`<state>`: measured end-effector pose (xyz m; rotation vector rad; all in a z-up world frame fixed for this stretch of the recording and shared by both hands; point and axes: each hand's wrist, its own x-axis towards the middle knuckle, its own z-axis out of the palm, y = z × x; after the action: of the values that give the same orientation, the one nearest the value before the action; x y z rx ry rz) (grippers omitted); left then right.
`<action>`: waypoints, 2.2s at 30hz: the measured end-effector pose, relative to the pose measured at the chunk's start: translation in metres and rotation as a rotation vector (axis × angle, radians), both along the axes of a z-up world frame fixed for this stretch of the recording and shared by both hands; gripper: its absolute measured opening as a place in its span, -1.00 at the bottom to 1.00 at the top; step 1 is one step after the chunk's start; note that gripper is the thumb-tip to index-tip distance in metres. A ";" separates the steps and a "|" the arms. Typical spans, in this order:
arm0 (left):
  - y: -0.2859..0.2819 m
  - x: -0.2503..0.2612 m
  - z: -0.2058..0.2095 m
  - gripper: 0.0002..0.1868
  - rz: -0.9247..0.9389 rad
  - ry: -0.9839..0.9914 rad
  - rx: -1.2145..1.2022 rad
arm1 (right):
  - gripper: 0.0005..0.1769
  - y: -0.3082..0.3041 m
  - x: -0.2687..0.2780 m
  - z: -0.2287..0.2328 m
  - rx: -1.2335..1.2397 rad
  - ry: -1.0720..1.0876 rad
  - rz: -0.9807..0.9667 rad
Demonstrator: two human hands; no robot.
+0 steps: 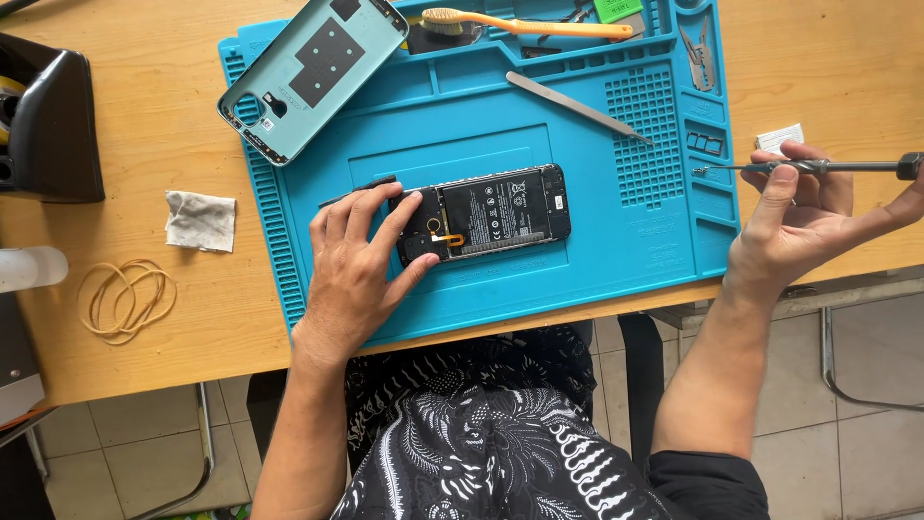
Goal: The person uses a screwdriver to remove screws from the internal frame of a disassembled smartphone. They then use their fingers to lift and disconnect a small ribbon cable from the motherboard before continuing to unscrew additional components.
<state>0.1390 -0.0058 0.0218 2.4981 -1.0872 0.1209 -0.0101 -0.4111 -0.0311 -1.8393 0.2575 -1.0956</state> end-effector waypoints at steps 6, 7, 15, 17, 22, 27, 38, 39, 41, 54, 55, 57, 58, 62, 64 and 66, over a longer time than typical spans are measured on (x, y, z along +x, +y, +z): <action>0.000 0.000 0.000 -0.34 0.000 0.003 0.004 | -0.08 0.006 0.002 0.007 -0.016 0.020 0.005; 0.000 0.000 0.001 -0.34 0.000 0.004 0.005 | -0.09 0.005 0.002 0.006 -0.012 0.021 0.003; 0.000 0.000 0.001 -0.34 -0.001 -0.010 -0.009 | -0.02 -0.018 -0.007 -0.020 -0.007 -0.003 -0.031; 0.000 0.000 0.000 -0.33 -0.004 -0.019 -0.009 | -0.01 -0.024 -0.010 -0.028 0.000 -0.035 -0.038; 0.001 0.001 0.002 -0.35 -0.007 -0.013 -0.014 | 0.03 0.021 -0.007 -0.009 0.031 -0.079 0.020; 0.002 0.000 0.001 -0.35 -0.015 -0.014 0.001 | 0.10 0.096 0.007 0.027 -0.039 -0.050 0.081; 0.004 0.001 0.000 -0.36 -0.020 -0.019 0.001 | -0.49 0.104 0.011 0.035 -0.133 0.258 0.166; 0.003 0.001 0.000 -0.36 -0.020 -0.018 0.000 | -0.49 0.101 0.011 0.036 -0.134 0.260 0.166; 0.004 0.002 0.000 -0.36 -0.020 -0.015 -0.016 | -0.65 0.095 0.013 0.039 -0.255 0.375 0.278; 0.006 0.002 -0.004 -0.34 -0.013 -0.022 -0.005 | -0.66 0.097 0.001 0.063 -0.384 0.570 0.469; 0.005 0.002 -0.003 -0.35 -0.013 -0.014 -0.011 | -0.65 0.096 -0.004 0.062 -0.393 0.594 0.458; 0.006 0.002 -0.004 -0.35 -0.015 -0.004 -0.016 | -0.64 0.093 -0.013 0.057 -0.399 0.622 0.446; 0.006 0.002 -0.004 -0.34 -0.017 -0.011 -0.009 | -0.61 0.090 -0.016 0.055 -0.379 0.573 0.427; 0.006 0.002 -0.005 -0.34 -0.019 -0.015 -0.007 | -0.65 0.075 -0.026 0.036 -0.179 0.438 0.312; 0.006 0.002 -0.005 -0.34 -0.021 -0.017 -0.007 | -0.79 0.082 -0.019 0.038 -0.089 0.388 0.304; 0.006 0.002 -0.005 -0.33 -0.016 -0.021 -0.006 | -0.87 0.088 -0.011 0.041 0.000 0.335 0.303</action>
<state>0.1411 -0.0002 0.0169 2.4880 -1.1136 0.1461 -0.0214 -0.3230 0.0103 -1.9806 0.1645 -0.5785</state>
